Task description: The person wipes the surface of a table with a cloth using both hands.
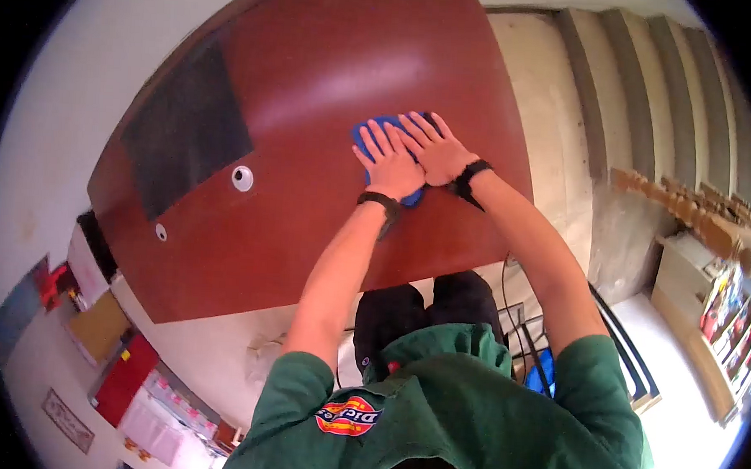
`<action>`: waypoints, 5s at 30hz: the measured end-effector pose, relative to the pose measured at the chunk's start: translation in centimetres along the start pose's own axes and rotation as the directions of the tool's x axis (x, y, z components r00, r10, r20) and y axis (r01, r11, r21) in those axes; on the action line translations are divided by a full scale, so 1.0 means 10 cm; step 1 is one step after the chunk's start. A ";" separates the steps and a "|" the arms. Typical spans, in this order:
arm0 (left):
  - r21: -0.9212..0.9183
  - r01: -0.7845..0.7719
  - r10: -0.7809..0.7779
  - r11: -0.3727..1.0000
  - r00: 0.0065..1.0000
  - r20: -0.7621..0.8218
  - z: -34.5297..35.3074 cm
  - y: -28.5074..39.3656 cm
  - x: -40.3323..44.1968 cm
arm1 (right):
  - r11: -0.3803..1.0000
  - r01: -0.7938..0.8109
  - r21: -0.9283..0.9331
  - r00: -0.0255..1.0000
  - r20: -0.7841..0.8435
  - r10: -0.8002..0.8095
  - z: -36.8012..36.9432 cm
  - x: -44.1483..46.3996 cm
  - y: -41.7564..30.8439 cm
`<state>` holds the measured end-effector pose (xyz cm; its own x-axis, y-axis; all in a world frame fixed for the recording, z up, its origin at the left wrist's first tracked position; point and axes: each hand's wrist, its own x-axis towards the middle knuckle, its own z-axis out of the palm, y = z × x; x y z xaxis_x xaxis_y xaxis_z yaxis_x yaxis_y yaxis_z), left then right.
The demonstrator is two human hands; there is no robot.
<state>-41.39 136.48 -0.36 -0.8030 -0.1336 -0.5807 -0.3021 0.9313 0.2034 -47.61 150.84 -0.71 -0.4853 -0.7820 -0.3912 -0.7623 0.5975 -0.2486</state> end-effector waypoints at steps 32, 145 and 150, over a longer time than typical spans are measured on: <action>0.275 -0.632 0.633 0.725 0.768 0.096 1.11 0.24 -1.56 | 0.721 -0.549 0.423 0.784 -0.039 0.620 1.40 -2.14 -1.66; 0.328 -0.900 0.873 0.287 0.386 0.297 0.79 1.06 -0.58 | 0.202 -0.846 0.493 0.376 0.283 0.882 1.07 -1.81 -1.21; 0.325 -0.906 0.858 0.271 0.380 0.345 0.81 1.48 -0.44 | 0.154 -0.835 0.529 0.378 0.347 0.858 1.05 -1.98 -0.83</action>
<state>-38.12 153.59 -1.20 -0.3875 0.8652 -0.3182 0.8127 0.4835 0.3251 -27.17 163.24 -0.16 -0.6892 0.2786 -0.6688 0.5139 0.8387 -0.1803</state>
